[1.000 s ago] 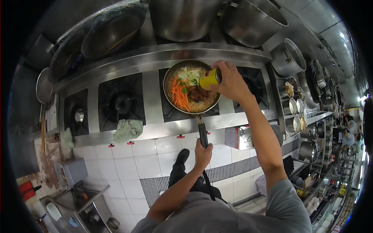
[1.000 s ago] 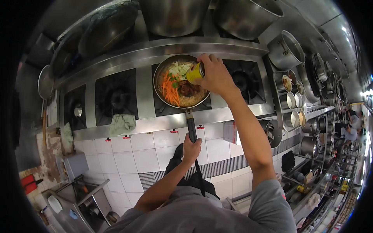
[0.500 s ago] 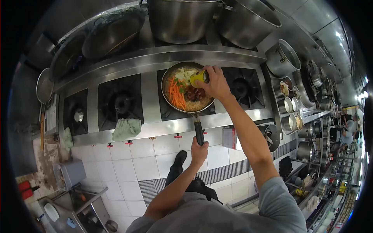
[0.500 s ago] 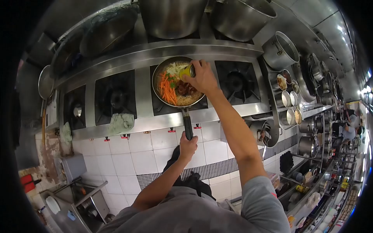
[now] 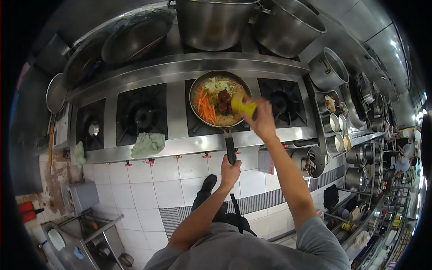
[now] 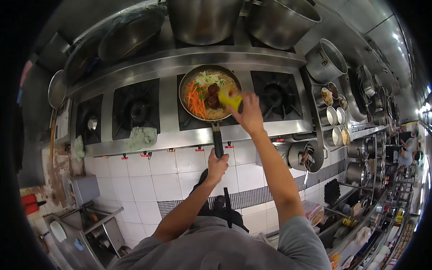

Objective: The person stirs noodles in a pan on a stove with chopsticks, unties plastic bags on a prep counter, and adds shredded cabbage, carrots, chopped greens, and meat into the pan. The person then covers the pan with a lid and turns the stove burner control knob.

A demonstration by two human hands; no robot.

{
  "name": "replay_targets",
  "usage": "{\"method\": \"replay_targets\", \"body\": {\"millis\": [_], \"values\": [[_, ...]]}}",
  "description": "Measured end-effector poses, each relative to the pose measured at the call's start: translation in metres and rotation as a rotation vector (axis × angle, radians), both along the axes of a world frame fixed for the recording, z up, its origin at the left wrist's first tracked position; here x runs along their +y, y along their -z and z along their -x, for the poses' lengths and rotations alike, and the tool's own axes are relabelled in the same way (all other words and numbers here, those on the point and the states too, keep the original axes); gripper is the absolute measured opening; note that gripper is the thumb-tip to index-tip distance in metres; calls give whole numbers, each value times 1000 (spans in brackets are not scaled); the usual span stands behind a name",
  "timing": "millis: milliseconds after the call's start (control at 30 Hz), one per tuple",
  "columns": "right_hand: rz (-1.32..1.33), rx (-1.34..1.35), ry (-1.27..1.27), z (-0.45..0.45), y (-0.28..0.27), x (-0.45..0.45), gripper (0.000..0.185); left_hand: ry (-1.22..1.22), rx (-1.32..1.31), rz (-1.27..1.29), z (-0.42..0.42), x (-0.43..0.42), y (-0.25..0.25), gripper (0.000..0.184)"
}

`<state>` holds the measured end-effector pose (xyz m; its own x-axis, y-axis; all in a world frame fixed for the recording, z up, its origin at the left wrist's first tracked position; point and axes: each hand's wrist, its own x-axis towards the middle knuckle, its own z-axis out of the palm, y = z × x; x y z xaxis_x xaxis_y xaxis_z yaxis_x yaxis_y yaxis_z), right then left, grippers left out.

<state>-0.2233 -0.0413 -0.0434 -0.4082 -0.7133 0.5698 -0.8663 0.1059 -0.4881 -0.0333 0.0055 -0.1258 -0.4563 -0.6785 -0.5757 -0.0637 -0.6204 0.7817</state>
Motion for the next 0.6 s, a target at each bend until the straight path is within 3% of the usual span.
{"method": "replay_targets", "body": {"millis": [67, 167, 200, 300, 333, 367, 433, 467, 500, 533, 600], "values": [[-174, -95, 60, -2, 29, 15, 58, 2, 6, 22, 0, 2, 4, 20], [102, -37, 64, -13, 26, 14, 57, -4, 32, 31, 1, 1, 9, 19], [15, 51, 61, -10, 36, 14, 57, 13, 62, 32, 0, 0, 10, 19], [43, -27, 160, -6, 53, 11, 58, 54, 170, 65, -2, -5, 14, 19], [187, -268, 254, -11, 50, 9, 59, 160, 129, -12, -11, -12, 6, 32], [255, -421, 358, -16, 48, 13, 57, 142, 127, -5, -15, -10, 10, 32], [459, -1143, 292, -47, 11, 27, 54, -126, -264, 439, -23, -6, 11, 56], [453, -1148, 276, -62, 6, 40, 54, -98, -299, 469, -43, -3, -2, 68], [503, -1307, 115, -77, 2, 54, 53, -114, -300, 479, -62, -2, -22, 68], [546, -1461, -52, -93, -1, 67, 52, -108, -168, 494, -82, 4, -35, 67], [441, -1548, -152, -153, -12, 89, 64, -115, 43, 486, -119, 21, -49, 66]]}}
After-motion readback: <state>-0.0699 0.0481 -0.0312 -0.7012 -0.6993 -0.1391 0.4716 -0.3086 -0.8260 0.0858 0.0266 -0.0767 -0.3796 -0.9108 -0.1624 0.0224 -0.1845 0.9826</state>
